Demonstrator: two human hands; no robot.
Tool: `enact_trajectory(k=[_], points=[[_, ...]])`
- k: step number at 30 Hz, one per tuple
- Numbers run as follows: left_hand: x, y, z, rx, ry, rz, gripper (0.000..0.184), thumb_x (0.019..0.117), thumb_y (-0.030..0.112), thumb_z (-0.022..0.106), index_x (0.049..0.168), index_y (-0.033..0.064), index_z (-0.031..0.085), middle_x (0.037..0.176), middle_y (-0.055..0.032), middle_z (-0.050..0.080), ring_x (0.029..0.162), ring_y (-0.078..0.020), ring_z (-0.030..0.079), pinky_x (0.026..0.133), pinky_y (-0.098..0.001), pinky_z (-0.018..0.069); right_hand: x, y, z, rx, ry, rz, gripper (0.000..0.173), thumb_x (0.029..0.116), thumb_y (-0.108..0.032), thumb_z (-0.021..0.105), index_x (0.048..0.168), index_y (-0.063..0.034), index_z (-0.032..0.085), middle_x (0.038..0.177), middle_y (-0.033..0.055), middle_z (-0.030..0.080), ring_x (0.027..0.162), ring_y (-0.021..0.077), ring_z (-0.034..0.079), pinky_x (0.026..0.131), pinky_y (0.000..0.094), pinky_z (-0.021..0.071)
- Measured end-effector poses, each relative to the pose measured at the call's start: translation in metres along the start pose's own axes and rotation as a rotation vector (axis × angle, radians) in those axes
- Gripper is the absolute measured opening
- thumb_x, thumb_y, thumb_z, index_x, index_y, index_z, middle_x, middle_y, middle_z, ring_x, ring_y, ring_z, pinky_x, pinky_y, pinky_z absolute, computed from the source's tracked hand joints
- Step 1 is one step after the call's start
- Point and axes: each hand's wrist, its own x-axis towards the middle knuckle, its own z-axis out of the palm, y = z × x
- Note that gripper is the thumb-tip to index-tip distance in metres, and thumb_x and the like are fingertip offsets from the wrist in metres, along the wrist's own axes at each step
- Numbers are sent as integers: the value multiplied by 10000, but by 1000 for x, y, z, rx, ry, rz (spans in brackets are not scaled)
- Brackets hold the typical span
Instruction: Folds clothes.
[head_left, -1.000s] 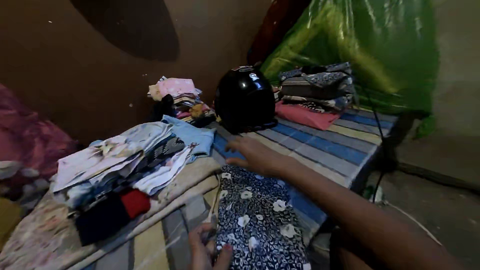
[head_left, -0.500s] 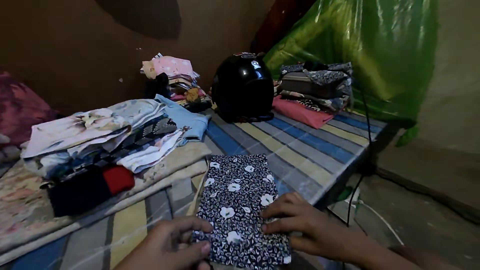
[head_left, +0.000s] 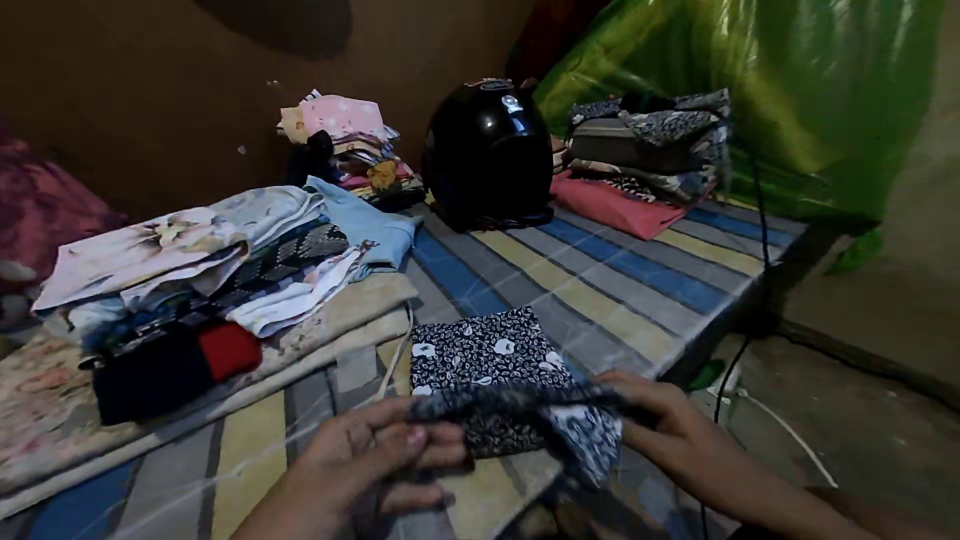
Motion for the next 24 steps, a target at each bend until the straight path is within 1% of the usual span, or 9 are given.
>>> enact_trajectory(k=[4, 9, 12, 14, 16, 18, 20, 22, 24], points=[[16, -11, 0, -218, 114, -4, 292, 1069, 10, 305, 1076, 107, 581, 993, 8, 771, 905, -100, 752, 786, -240, 619, 15, -12, 11, 31, 40, 197, 208, 973, -149, 573, 895, -6, 702, 779, -16, 641, 721, -27, 595, 682, 169, 507], [30, -12, -1, -165, 174, -1, 243, 1049, -23, 368, 1097, 63, 590, 945, -4, 761, 866, -111, 749, 771, -259, 618, 32, -25, 16, -43, 10, 388, 201, 990, -107, 569, 1098, 44, 646, 702, 27, 573, 627, 100, 525, 667, 336, 461], [37, -15, 5, -144, 247, 10, 324, 1030, -43, 444, 1351, 2, 464, 1026, -35, 730, 890, -113, 733, 778, -262, 606, 37, -32, 16, -66, 21, 479, 308, 1007, -124, 571, 1255, 57, 585, 647, -12, 486, 571, 75, 460, 592, 278, 433], [41, -19, 3, -77, 234, 46, 607, 988, -52, 519, 1531, 33, 260, 1153, -88, 690, 946, -125, 719, 803, -267, 593, 39, -32, 17, -110, 39, 489, 372, 1018, -149, 588, 1321, 61, 542, 642, 6, 497, 565, 92, 465, 582, 290, 442], [42, -21, 1, 71, 189, 106, 809, 938, -19, 611, 1588, 36, 133, 1245, -128, 658, 991, -135, 708, 831, -277, 584, 41, -29, 15, -206, 37, 472, 427, 1019, -187, 600, 1362, 54, 520, 650, 35, 512, 574, 139, 488, 591, 341, 462], [38, -21, 2, 260, 140, 196, 778, 897, 15, 667, 1552, -40, 250, 1277, -154, 642, 1062, -150, 687, 879, -289, 569, 44, -23, 11, -270, 47, 429, 424, 1015, -207, 609, 1348, 49, 546, 675, 66, 533, 598, 175, 499, 612, 387, 465], [31, -24, 6, 487, 100, 338, 549, 878, 22, 707, 1380, -97, 517, 1263, -192, 643, 1131, -201, 655, 916, -316, 554, 43, -11, 8, -315, 112, 261, 403, 976, -204, 625, 1279, 61, 600, 717, 87, 595, 624, 192, 555, 609, 402, 489], [29, -31, 6, 775, 39, 571, 446, 841, 4, 732, 1266, -97, 640, 1329, -256, 623, 1285, -351, 583, 1058, -441, 481, 40, -1, 2, -358, 94, 12, 415, 911, -243, 649, 1197, 57, 657, 855, 127, 685, 751, 243, 646, 669, 420, 532], [31, -36, 2, 984, -51, 683, 379, 852, -1, 727, 1223, -69, 688, 1386, -277, 588, 1374, -472, 483, 1137, -585, 379, 39, -3, -9, -377, -70, -192, 414, 843, -274, 726, 1122, 31, 716, 1080, 238, 696, 967, 403, 656, 810, 522, 535]])
